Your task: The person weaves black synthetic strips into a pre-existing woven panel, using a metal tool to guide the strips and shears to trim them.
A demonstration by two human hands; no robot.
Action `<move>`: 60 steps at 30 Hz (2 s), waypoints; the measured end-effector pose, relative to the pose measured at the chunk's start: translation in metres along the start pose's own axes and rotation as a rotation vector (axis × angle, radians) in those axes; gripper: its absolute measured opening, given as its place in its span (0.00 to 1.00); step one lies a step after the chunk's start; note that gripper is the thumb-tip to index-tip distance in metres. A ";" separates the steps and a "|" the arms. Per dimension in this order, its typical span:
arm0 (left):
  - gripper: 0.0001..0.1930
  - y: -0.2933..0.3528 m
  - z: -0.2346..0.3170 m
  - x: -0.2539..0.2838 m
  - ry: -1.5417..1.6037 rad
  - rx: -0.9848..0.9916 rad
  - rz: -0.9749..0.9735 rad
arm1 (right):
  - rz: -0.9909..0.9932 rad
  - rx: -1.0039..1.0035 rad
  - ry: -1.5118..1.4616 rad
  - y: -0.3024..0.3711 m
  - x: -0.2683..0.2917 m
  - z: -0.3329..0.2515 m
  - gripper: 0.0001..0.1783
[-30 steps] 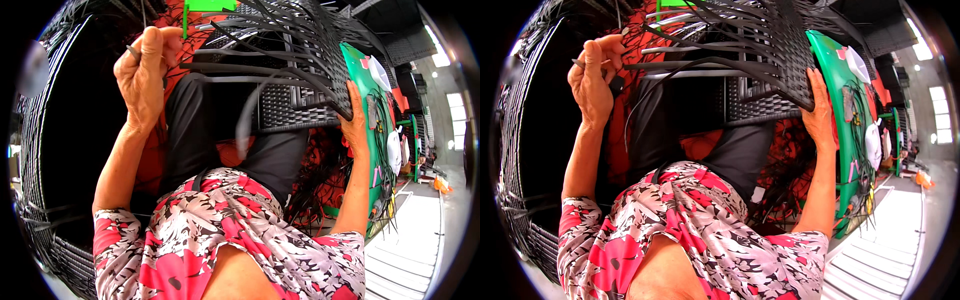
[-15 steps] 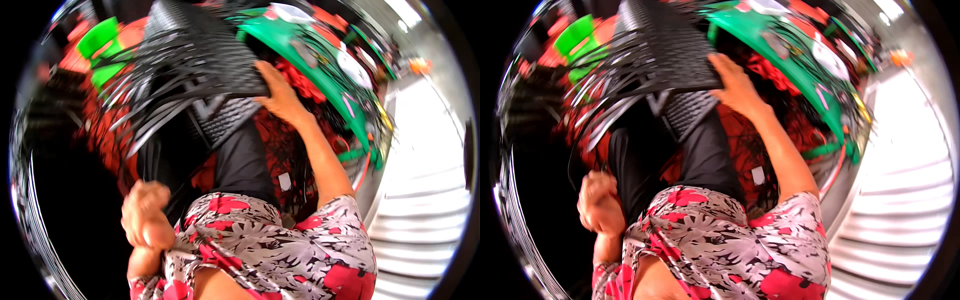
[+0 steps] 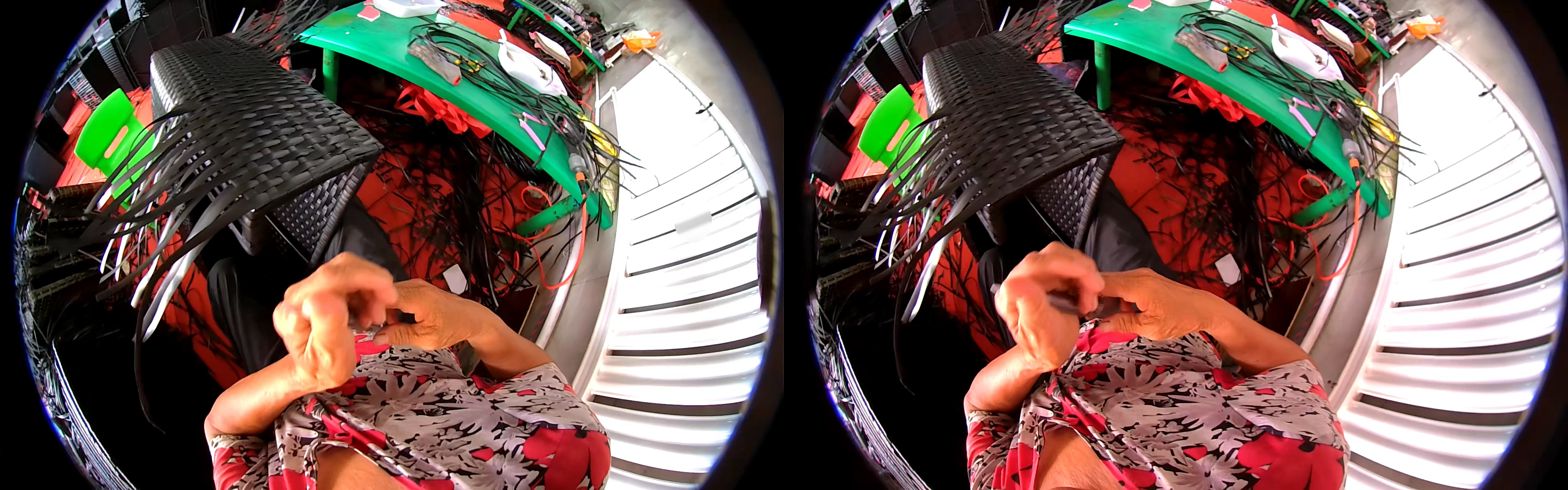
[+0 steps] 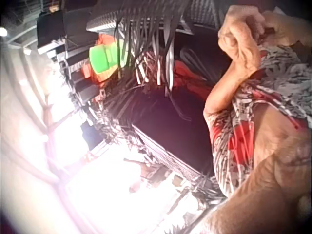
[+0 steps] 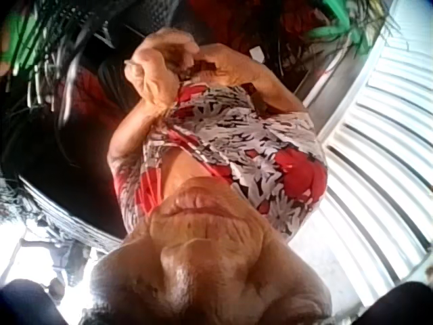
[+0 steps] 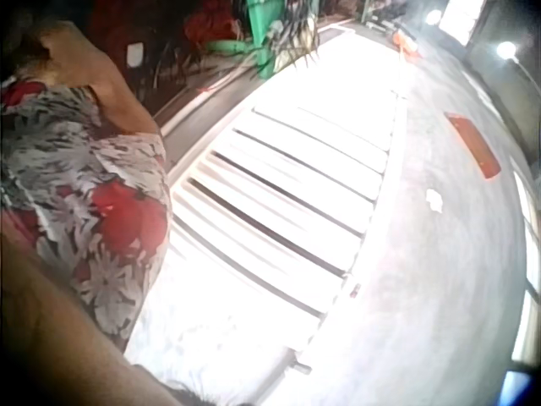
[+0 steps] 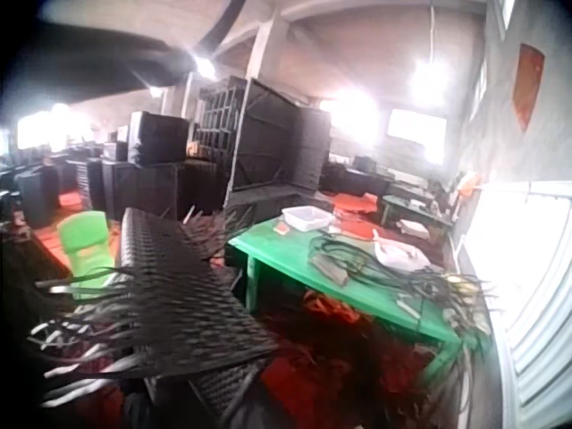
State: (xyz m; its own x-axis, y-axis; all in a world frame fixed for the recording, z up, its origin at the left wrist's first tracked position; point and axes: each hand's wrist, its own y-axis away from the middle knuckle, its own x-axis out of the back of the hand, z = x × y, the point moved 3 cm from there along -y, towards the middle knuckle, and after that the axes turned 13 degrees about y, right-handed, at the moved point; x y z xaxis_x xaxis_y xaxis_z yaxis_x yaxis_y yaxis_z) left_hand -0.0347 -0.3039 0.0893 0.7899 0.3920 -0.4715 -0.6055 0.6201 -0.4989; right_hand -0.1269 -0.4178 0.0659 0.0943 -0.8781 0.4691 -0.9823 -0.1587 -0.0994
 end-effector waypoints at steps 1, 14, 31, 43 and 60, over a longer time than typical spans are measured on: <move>0.29 -0.003 -0.009 0.003 0.041 0.067 -0.074 | -0.019 -0.080 -0.023 0.005 0.004 0.008 0.13; 0.12 0.011 -0.067 0.068 -0.585 0.489 -0.171 | 0.963 -0.758 0.440 0.069 0.297 0.288 0.06; 0.17 0.006 -0.034 0.086 0.448 0.409 0.399 | 0.550 -0.070 0.898 -0.054 0.131 0.079 0.09; 0.15 0.016 -0.003 0.112 0.299 0.021 0.498 | 0.262 0.572 1.048 -0.106 0.058 -0.046 0.10; 0.19 -0.015 -0.013 0.160 0.162 -0.049 0.164 | 0.122 0.117 0.741 -0.181 0.050 -0.046 0.10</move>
State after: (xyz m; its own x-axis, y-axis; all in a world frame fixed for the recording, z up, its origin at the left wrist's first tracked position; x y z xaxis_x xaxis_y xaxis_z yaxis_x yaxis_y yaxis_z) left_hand 0.0993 -0.2588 0.0121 0.6571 0.3677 -0.6580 -0.7315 0.5216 -0.4391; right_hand 0.0485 -0.4126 0.1480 -0.1879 -0.3665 0.9113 -0.9513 -0.1630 -0.2617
